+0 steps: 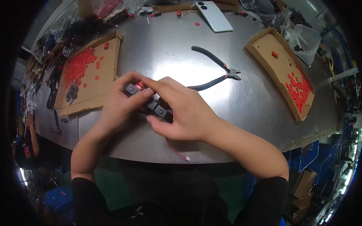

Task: Assemble small electronic cooling fan components at a factory workbench using pliers.

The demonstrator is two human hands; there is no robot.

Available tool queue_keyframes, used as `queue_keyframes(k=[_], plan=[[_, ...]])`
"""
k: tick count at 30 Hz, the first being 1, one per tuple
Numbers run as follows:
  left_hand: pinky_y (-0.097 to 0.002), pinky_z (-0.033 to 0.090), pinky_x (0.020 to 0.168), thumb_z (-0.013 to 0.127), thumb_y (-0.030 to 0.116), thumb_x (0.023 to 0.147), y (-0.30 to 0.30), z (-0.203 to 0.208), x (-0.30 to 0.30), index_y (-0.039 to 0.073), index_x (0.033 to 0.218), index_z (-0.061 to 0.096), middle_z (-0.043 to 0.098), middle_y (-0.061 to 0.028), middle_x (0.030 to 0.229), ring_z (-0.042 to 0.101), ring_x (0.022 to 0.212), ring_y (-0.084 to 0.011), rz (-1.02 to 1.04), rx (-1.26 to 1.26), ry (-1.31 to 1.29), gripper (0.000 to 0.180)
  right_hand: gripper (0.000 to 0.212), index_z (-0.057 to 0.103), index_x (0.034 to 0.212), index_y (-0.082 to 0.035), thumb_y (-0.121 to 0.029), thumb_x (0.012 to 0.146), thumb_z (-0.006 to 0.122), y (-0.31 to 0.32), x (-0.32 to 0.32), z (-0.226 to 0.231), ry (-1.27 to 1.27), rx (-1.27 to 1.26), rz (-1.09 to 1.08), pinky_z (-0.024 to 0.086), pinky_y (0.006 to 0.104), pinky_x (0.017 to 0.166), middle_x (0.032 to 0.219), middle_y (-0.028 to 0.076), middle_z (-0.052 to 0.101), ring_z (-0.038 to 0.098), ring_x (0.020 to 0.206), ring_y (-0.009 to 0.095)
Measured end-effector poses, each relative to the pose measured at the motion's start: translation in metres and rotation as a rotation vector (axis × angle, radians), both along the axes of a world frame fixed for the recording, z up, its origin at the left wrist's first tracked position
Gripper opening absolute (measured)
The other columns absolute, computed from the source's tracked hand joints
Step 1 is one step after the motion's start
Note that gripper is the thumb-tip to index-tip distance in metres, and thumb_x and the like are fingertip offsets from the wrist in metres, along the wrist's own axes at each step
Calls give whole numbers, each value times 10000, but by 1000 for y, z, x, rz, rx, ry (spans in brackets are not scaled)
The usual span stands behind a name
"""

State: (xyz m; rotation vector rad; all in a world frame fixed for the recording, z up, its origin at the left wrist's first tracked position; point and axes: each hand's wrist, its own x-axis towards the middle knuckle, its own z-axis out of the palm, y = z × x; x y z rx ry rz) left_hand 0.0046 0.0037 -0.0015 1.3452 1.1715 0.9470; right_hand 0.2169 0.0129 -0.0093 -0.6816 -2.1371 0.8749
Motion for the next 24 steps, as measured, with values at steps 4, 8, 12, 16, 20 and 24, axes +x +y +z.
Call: queue_keyframes(k=[4,8,12,16,20,24], plan=[[-218,507,625,797,260,923,7,2,-2,17,1028,642,678,-26,919,631,789,-69,-27,-61,34,306,626,559,1429,-30,-96,818,680,-2,0,-1,-112,-156,-69,535,321,777,1094,143,637,637,929,233],[-250,552,635,593,362,1054,7,-1,-5,14,1024,642,663,-44,912,639,835,-92,-90,-115,-46,352,544,578,1369,-1,-93,838,645,6,1,-3,-42,-268,-78,551,323,837,1146,135,649,653,974,177],[-252,511,690,493,406,1088,10,-4,-18,23,1019,658,622,-7,846,594,819,-82,-175,-58,37,422,529,574,1367,14,-87,849,613,9,6,5,54,-659,-30,546,324,902,1202,129,649,651,1026,159],[-245,462,705,498,397,1088,16,-5,-21,30,990,662,609,17,813,556,783,-61,-251,3,121,414,510,566,1359,48,-70,863,565,17,7,3,111,-775,33,534,327,969,1246,129,651,650,1087,165],[-243,462,689,519,413,1077,20,-6,-23,44,971,664,604,24,799,546,752,-57,-256,9,112,411,498,565,1352,62,-50,869,524,18,10,2,169,-825,105,521,325,1012,1252,134,662,643,1144,175],[-229,435,656,559,436,1056,19,-7,-24,69,924,653,600,36,784,533,724,-46,-256,-28,107,401,477,570,1357,39,-45,889,531,18,8,0,211,-764,151,531,320,982,1218,131,672,648,1125,170]])
